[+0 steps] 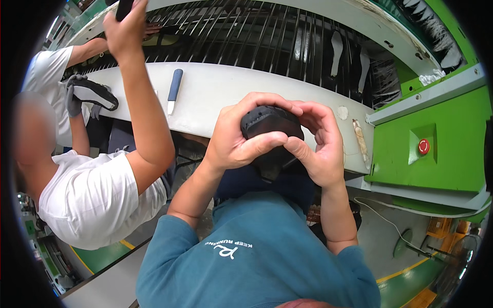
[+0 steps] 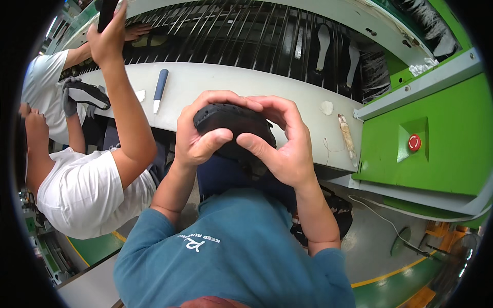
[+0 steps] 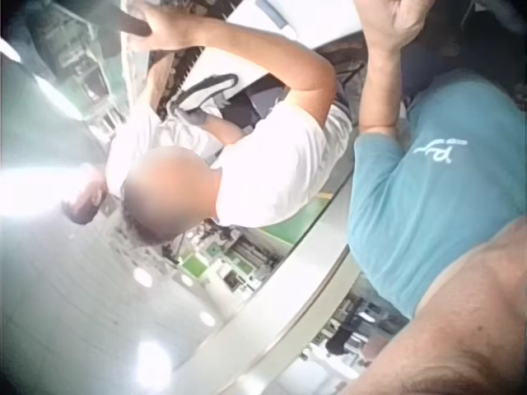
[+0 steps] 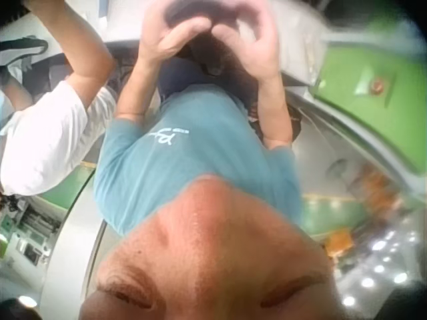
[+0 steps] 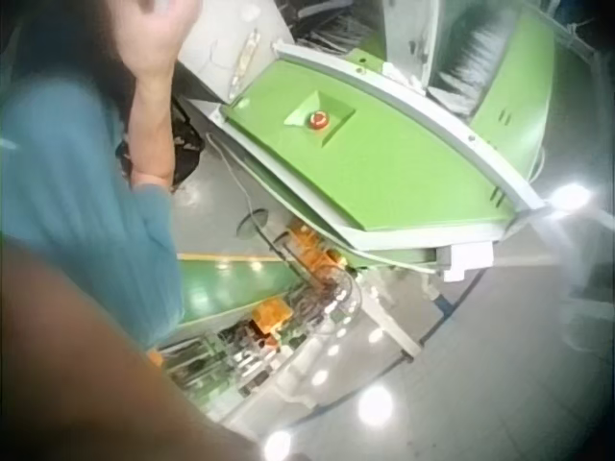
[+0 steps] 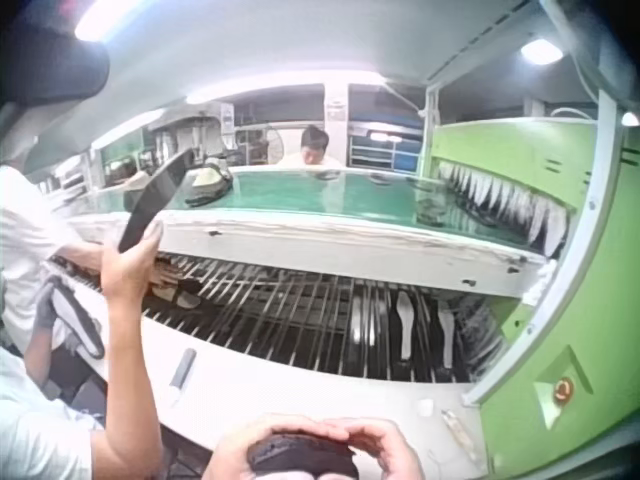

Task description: The person assembles footwear by hand at a factory workstation. They repeatedly pick up a black sole and a black upper, align the edges, and press them together to bond the parts. The person handles the components one at a time, inspecting the fit before placing the finished unit aside.

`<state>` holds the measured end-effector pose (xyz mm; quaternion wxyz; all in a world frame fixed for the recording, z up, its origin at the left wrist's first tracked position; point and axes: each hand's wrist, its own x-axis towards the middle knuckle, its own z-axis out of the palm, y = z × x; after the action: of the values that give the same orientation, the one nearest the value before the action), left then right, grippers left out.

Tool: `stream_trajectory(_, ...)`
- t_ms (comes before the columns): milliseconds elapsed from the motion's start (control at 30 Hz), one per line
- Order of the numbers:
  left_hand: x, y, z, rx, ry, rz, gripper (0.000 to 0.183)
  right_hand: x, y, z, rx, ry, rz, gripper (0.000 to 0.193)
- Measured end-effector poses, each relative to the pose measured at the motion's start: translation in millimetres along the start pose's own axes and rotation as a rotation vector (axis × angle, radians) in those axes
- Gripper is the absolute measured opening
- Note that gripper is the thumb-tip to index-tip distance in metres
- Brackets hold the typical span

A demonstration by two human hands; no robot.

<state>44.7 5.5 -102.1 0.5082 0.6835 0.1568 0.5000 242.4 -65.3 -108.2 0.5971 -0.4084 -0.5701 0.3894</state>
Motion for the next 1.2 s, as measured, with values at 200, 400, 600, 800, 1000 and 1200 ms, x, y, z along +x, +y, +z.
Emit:
stream_trajectory(200,-0.4,3.2,-8.6,0.053,0.026,-0.032,0.056,-25.8,10.3,-11.4,-0.28,0.053,0.024,0.039)
stream_trajectory(400,-6.6,-1.4,-13.0,-0.004,0.148,-0.042,0.05,-49.3,19.1,-23.2,-0.345,-0.016,0.22,0.034)
stream_trajectory(600,-28.1,-54.3,-35.5,-0.126,0.543,-0.083,0.046,-65.5,54.2,-42.1,0.462,-0.059,0.515,0.064)
stream_trajectory(800,-119.6,-76.2,-1.2,0.193,0.497,-0.365,0.043,-32.5,57.1,-43.1,0.46,0.286,0.382,0.058)
stream_trajectory(1000,-75.8,-114.4,8.6,-0.171,0.502,-0.261,0.072,23.4,29.4,-21.9,0.104,0.317,0.199,0.047)
stream_trajectory(1200,14.5,-123.3,16.5,-0.105,0.538,-0.217,0.072,26.7,6.3,1.2,-0.665,0.16,-0.208,0.047)
